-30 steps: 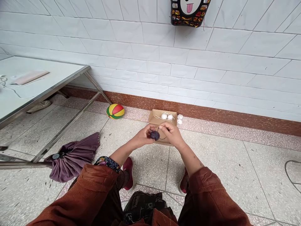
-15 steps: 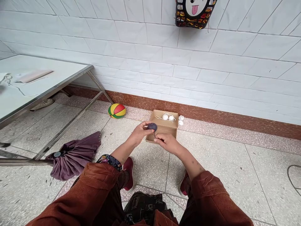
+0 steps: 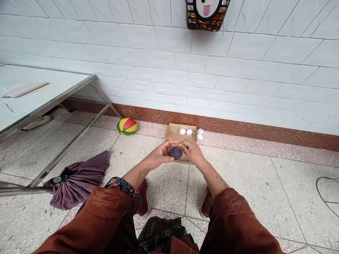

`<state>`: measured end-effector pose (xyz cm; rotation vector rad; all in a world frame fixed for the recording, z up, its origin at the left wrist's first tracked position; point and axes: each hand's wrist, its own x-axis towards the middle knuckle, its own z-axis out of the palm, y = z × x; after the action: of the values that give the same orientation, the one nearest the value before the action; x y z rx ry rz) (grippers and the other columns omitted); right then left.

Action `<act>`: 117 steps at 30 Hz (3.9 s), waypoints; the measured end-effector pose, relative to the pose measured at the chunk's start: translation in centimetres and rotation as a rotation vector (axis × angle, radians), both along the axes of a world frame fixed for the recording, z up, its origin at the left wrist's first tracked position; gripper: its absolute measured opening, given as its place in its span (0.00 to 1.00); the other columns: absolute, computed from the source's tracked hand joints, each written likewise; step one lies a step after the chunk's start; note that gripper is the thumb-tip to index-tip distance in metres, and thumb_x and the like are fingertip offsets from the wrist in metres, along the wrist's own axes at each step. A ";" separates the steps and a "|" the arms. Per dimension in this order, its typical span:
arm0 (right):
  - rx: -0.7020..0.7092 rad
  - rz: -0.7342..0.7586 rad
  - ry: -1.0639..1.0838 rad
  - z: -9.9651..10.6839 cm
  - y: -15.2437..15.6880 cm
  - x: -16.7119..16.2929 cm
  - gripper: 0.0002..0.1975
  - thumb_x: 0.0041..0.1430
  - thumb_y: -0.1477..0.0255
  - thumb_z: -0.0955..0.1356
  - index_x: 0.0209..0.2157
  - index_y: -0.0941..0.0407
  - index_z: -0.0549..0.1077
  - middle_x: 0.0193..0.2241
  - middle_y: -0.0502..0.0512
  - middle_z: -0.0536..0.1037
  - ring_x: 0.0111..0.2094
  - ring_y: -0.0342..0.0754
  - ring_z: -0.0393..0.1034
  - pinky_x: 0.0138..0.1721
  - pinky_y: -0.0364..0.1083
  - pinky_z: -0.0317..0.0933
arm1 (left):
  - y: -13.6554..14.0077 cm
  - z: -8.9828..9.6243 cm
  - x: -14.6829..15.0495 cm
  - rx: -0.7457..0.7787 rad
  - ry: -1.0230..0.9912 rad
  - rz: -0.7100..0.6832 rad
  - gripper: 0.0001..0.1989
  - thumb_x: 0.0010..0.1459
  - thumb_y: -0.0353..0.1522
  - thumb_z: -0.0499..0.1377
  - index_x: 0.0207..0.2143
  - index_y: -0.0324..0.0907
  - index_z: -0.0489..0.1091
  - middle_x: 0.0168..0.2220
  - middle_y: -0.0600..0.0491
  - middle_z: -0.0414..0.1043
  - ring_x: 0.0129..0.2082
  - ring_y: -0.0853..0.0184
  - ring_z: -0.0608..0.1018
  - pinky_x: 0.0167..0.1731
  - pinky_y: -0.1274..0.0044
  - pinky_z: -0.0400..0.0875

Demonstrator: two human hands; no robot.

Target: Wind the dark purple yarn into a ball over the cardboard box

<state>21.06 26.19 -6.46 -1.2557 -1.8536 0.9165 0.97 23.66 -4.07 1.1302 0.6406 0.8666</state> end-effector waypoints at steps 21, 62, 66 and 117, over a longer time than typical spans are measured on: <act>0.067 0.037 0.075 0.4 0.2 -2.6 0.14 0.66 0.62 0.64 0.29 0.54 0.71 0.25 0.51 0.74 0.28 0.47 0.68 0.32 0.45 0.61 | -0.3 0.2 -1.4 -0.049 -0.071 0.132 0.31 0.45 0.28 0.71 0.54 0.47 0.70 0.47 0.50 0.73 0.46 0.64 0.75 0.46 0.72 0.69; 0.067 -0.044 0.179 2.0 -0.3 -1.1 0.14 0.63 0.60 0.67 0.30 0.54 0.74 0.25 0.49 0.72 0.27 0.45 0.64 0.31 0.44 0.59 | -0.6 0.3 0.0 0.209 0.301 0.087 0.42 0.42 0.24 0.67 0.61 0.48 0.61 0.46 0.50 0.70 0.45 0.62 0.74 0.46 0.68 0.68; 0.004 -0.019 0.130 0.5 0.0 -1.8 0.15 0.65 0.60 0.65 0.29 0.54 0.72 0.25 0.50 0.74 0.28 0.47 0.67 0.32 0.44 0.60 | -0.4 1.0 -0.2 0.060 0.067 0.073 0.31 0.45 0.28 0.69 0.54 0.46 0.68 0.47 0.49 0.72 0.47 0.62 0.75 0.47 0.70 0.68; 0.154 0.310 -0.007 2.8 -4.6 0.1 0.11 0.70 0.66 0.63 0.36 0.54 0.73 0.31 0.52 0.76 0.31 0.46 0.70 0.35 0.44 0.63 | 2.2 0.1 0.6 0.218 0.449 0.377 0.22 0.41 0.26 0.68 0.43 0.41 0.74 0.47 0.49 0.68 0.42 0.63 0.76 0.46 0.68 0.72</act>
<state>21.20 21.59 -3.62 -0.8948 -2.1192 0.9079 1.61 25.83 -3.92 1.4447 1.1781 1.0270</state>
